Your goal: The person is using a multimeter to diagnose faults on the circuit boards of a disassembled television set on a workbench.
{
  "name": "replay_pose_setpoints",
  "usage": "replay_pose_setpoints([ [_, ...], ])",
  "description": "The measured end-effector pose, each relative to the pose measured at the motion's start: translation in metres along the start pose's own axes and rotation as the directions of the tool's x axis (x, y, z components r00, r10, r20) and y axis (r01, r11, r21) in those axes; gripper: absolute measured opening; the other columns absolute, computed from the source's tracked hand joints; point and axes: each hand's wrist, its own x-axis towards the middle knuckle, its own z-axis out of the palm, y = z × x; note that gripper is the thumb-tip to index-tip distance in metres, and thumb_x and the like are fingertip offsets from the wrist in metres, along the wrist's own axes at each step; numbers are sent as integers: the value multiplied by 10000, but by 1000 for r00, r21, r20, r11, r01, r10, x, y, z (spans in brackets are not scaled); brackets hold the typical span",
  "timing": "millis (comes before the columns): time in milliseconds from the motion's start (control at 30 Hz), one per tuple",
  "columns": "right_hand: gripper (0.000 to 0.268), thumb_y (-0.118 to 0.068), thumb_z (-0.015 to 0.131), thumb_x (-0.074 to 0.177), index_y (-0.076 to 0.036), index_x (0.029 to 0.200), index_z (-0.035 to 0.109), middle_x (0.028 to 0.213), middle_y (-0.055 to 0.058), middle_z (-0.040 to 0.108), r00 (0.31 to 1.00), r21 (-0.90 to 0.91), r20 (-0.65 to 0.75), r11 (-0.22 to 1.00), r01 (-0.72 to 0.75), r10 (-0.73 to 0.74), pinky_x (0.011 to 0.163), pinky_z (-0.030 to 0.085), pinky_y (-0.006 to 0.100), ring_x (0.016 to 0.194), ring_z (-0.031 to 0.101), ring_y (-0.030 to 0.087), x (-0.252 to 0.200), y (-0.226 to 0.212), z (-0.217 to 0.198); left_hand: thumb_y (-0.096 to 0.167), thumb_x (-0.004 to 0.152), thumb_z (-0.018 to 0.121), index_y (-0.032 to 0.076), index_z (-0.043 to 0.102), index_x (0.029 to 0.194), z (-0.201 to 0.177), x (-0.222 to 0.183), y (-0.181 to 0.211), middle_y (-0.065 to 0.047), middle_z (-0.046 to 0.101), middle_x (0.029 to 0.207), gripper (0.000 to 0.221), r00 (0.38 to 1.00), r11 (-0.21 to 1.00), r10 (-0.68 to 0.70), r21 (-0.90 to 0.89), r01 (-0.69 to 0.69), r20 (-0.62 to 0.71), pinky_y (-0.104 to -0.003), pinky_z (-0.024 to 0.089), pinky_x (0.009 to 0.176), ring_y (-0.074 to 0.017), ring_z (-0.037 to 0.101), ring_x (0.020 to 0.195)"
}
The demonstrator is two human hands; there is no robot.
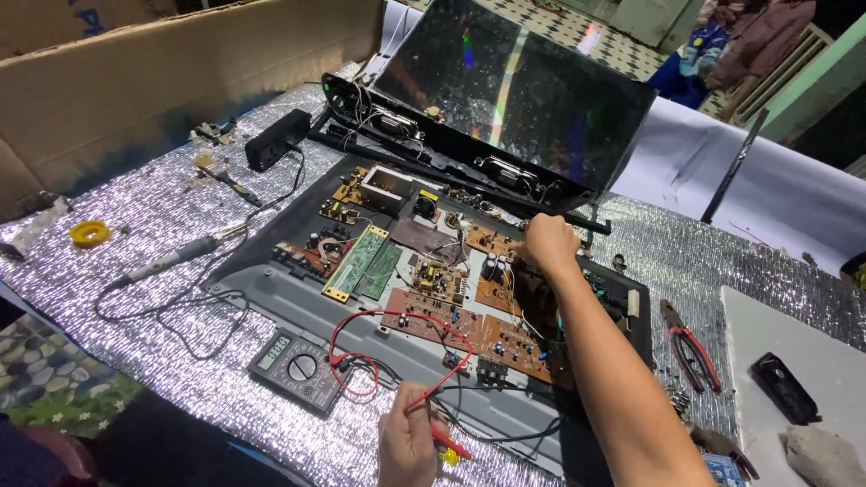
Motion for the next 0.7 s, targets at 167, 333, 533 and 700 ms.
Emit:
replay_pose_setpoints([
  [167, 245, -186, 779, 919, -45, 756, 663, 828, 108, 686, 999, -11, -5, 999, -48, 48, 717, 547, 463, 818, 680, 320, -7, -3, -3, 324, 1077, 378, 104, 586, 905, -1, -1, 1, -50, 666, 616, 348, 1000, 1000, 0, -14, 0, 4, -281, 581, 414, -154, 647, 468],
  [333, 184, -93, 747, 895, -60, 738, 657, 752, 69, 653, 998, -33, -21, 998, -53, 52, 658, 530, 421, 749, 647, 275, -4, -4, 3, 294, 1077, 380, 100, 580, 910, -1, -1, -1, -47, 659, 602, 325, 1000, 1000, 27, 8, -27, 0, -268, 557, 407, -160, 653, 463],
  [533, 150, -41, 671, 917, -60, 769, 661, 762, 69, 653, 999, -93, -43, 995, -21, 17, 607, 517, 385, 719, 631, 259, -1, -3, 8, 334, 1074, 381, 90, 589, 883, 0, -3, 11, -46, 654, 568, 373, 1000, 1000, 10, 6, -10, -21, -278, 545, 386, -161, 639, 437],
  [700, 96, -63, 691, 887, -50, 791, 697, 816, 108, 668, 1000, -103, -5, 995, -8, 7, 647, 531, 434, 783, 669, 320, -4, -3, 2, 368, 1075, 347, 114, 571, 897, 0, -2, 5, -28, 641, 607, 383, 995, 995, 96, 6, -96, 4, -267, 614, 399, -137, 648, 462],
])
